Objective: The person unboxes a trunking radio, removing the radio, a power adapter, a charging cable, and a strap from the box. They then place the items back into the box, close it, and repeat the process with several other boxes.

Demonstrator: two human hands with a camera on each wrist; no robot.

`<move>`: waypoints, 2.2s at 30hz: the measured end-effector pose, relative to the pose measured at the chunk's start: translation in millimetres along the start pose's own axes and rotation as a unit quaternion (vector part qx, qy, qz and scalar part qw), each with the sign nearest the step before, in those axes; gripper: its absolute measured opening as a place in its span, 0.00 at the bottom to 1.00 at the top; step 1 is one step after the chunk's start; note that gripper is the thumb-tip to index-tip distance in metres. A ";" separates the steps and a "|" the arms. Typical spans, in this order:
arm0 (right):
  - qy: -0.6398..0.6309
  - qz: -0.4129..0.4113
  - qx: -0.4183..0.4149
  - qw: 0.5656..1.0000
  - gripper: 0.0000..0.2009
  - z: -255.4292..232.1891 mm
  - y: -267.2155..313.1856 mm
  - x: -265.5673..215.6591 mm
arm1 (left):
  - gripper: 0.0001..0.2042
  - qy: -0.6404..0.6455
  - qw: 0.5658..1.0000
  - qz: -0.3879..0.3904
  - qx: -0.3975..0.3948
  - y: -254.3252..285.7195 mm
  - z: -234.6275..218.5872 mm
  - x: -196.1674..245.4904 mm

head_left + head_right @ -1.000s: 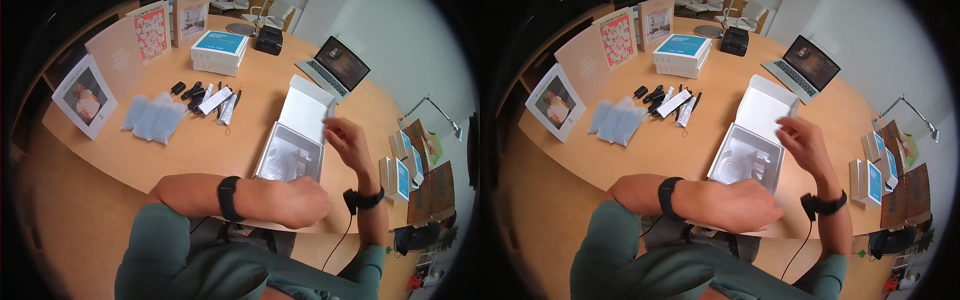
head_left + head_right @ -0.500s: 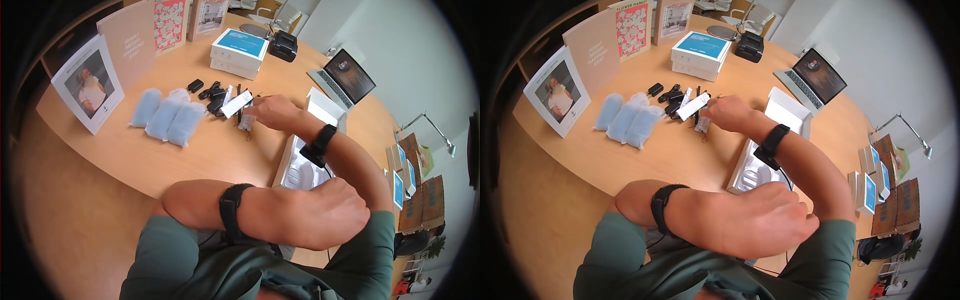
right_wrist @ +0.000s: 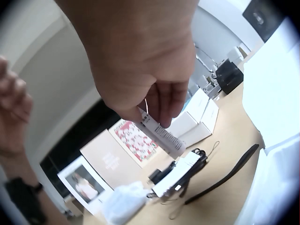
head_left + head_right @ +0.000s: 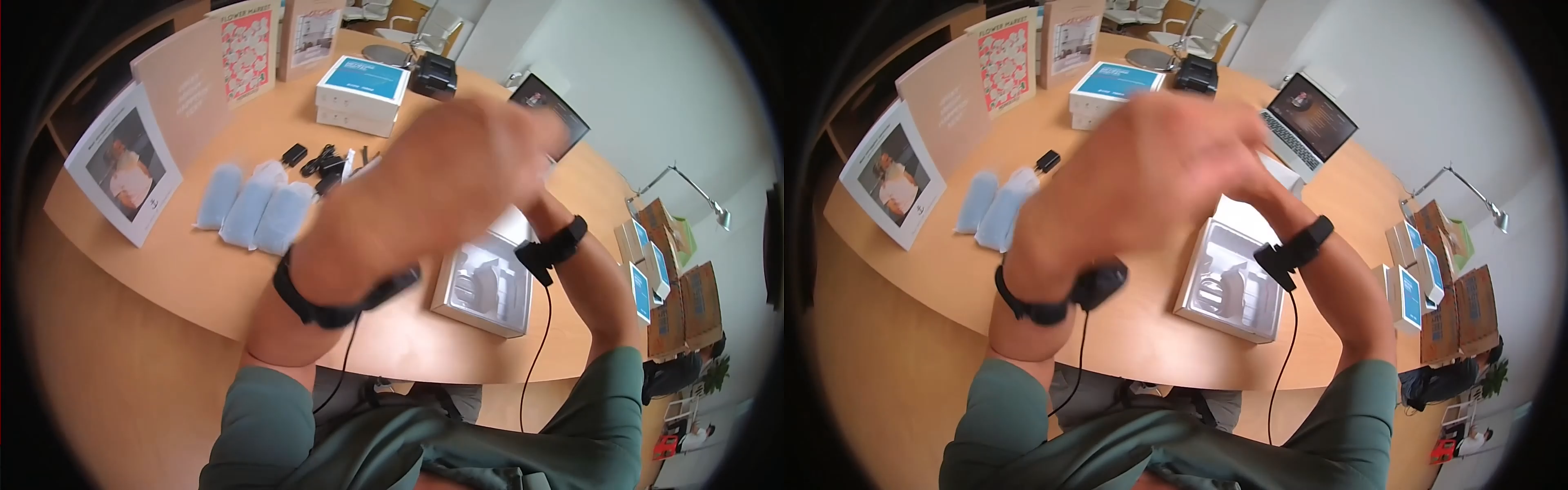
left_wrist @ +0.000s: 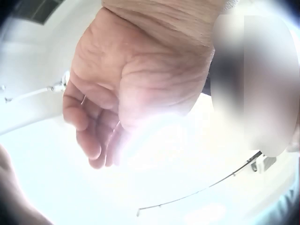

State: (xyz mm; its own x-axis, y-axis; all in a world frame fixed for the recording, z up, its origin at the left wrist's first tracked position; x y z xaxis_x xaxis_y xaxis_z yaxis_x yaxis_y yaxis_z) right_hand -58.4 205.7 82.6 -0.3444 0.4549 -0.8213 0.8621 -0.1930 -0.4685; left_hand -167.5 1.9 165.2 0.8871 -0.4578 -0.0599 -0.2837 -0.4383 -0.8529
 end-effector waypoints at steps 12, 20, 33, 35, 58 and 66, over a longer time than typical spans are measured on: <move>-0.096 0.145 0.112 0.978 0.13 -8.0 74.1 -71.0 | 0.12 0.289 0.917 -0.258 -0.099 -4.4 90.0 -30.0; 0.466 0.242 0.017 0.851 0.10 -44.5 138.5 -42.5 | 0.13 0.151 0.947 -0.207 -0.195 0.5 95.0 -7.3; 0.475 0.230 -0.107 0.843 0.10 -19.6 136.8 0.6 | 0.07 0.192 0.931 0.135 -0.281 40.8 92.2 158.6; 0.472 0.184 -0.083 0.858 0.09 -18.9 119.8 -7.7 | 0.07 0.190 0.948 0.132 -0.219 42.2 80.3 155.7; 0.504 0.232 -0.168 0.815 0.07 1.3 73.7 6.4 | 0.06 0.122 0.968 0.126 -0.178 42.3 51.5 158.3; 0.526 0.167 -0.302 0.777 0.07 53.9 8.4 66.5 | 0.05 0.071 0.989 0.099 -0.083 31.9 50.9 154.8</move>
State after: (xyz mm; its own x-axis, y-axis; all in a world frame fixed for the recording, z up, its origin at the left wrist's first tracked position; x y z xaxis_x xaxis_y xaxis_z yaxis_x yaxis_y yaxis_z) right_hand -94.1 187.5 6.6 0.1567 0.9876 0.0060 0.9650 -0.1544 0.2121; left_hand -20.7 -43.6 102.3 0.7514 -0.6461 -0.1340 -0.5133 -0.4447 -0.7340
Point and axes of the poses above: each hand's wrist, its own y-axis away from the middle knuckle, its own z-axis out of the palm, x = y × z, the point moved 3 cm from there along -y, towards the middle knuckle, and after that the axes turned 9 degrees about -y, right-handed, at the moved point
